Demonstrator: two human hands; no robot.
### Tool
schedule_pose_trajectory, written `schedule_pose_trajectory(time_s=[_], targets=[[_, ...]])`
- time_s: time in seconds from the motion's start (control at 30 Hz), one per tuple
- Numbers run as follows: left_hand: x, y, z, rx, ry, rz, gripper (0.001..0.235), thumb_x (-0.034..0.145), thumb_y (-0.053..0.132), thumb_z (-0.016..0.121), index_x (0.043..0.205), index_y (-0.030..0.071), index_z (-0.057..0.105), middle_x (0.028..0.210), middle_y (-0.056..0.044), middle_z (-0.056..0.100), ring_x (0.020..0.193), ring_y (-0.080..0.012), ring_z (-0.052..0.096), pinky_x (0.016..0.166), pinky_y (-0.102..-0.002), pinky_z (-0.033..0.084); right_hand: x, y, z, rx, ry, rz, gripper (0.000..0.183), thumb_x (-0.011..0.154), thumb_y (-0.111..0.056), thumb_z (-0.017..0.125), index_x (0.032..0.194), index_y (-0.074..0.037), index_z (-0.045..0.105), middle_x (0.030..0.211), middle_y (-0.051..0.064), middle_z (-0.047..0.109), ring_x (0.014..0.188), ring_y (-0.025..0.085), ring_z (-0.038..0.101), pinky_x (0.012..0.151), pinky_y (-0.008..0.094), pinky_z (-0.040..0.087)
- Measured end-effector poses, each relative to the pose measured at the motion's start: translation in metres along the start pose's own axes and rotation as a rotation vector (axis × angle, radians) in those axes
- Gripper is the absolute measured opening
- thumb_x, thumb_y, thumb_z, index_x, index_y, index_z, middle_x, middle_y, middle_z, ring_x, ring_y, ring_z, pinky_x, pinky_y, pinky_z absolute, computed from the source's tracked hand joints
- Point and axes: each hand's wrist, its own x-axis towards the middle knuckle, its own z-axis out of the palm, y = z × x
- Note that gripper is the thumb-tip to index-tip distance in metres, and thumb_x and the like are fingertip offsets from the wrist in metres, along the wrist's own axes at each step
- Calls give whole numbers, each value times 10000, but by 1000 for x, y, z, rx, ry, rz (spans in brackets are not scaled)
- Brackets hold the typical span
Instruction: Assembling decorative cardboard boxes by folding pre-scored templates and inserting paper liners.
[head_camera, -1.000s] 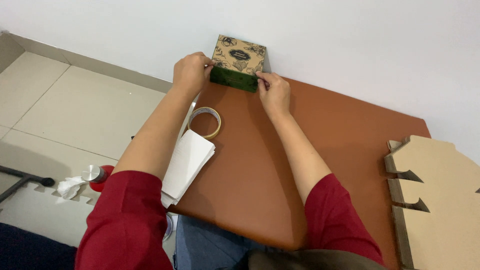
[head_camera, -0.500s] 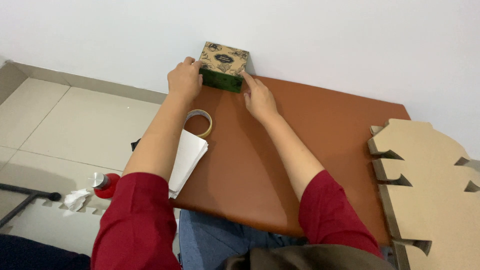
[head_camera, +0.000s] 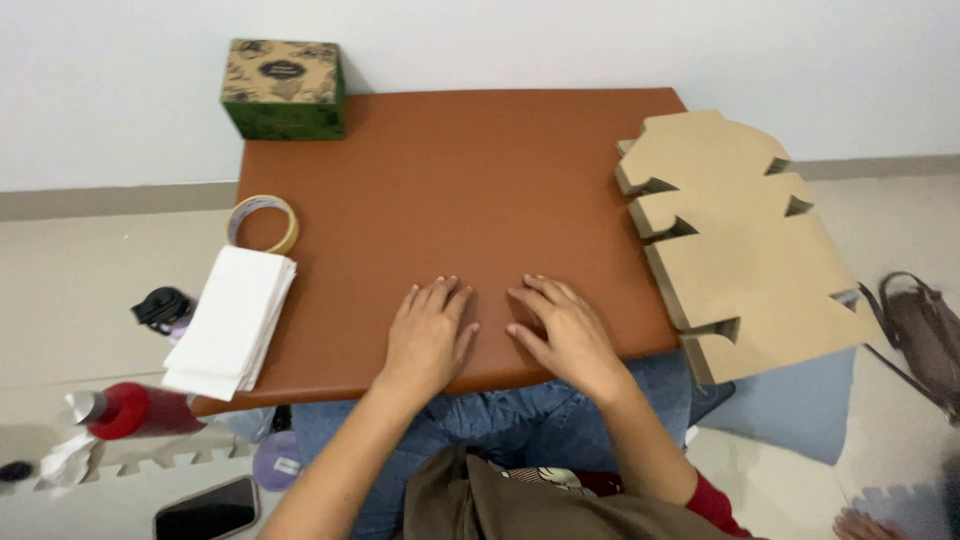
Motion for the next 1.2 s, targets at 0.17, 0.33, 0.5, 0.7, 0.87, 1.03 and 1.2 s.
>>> schedule_pose_trajectory(time_s=[0.17,0.33,0.5,0.7,0.87,1.03,1.2], targets=[[8,48,23,-200,-80,89,499,998,282,562,1442,56,533,1476,-208,493,1434,-360,393,1194,-544,211,-58,51,22,82,47,72,527,971,-383,617,1457,-193,540,1552,192,423,1473,372,334,1177,541,268],[7,52,37,-122,22,153,526,1027,365,471,1516,171,469,1557,-141,440,1484,-301,327,1221,-536,133,-69,72,35,56,163,-97,526,1033,-396,513,1509,-175,486,1616,174,345,1505,342,266,1203,508,209],[6,55,36,-123,38,131,455,1031,333,494,1454,173,542,1497,-115,504,1449,-288,389,1221,-517,180,-67,66,30,65,179,-92,506,1038,-393,526,1475,-139,523,1591,199,380,1496,347,298,1206,505,220],[17,86,47,-215,207,181,215,970,314,624,1148,246,723,1142,39,668,1153,-182,608,1088,-437,384,-106,73,-4,95,223,-159,444,983,-310,614,1380,-110,607,1472,235,514,1397,384,454,1155,542,328],[45,159,46,-387,183,367,269,921,380,683,1151,246,716,1068,67,681,1064,-158,642,980,-384,463,-158,113,-35,97,426,-30,417,916,-151,687,1330,-111,653,1364,176,629,1319,367,553,1125,530,394],[67,232,33,-292,11,522,713,787,405,806,1325,-14,597,1221,-173,615,1161,-318,572,924,-434,464,-189,156,-57,63,564,264,288,916,-53,711,1199,-105,730,1226,130,711,1272,343,602,1135,483,416],[74,257,71,-86,104,483,711,618,421,917,1146,-1,698,962,-112,633,883,-279,594,739,-404,429,-195,178,-60,61,533,311,256,897,-111,747,1153,-108,748,1222,134,713,1276,349,599,1139,498,421]])
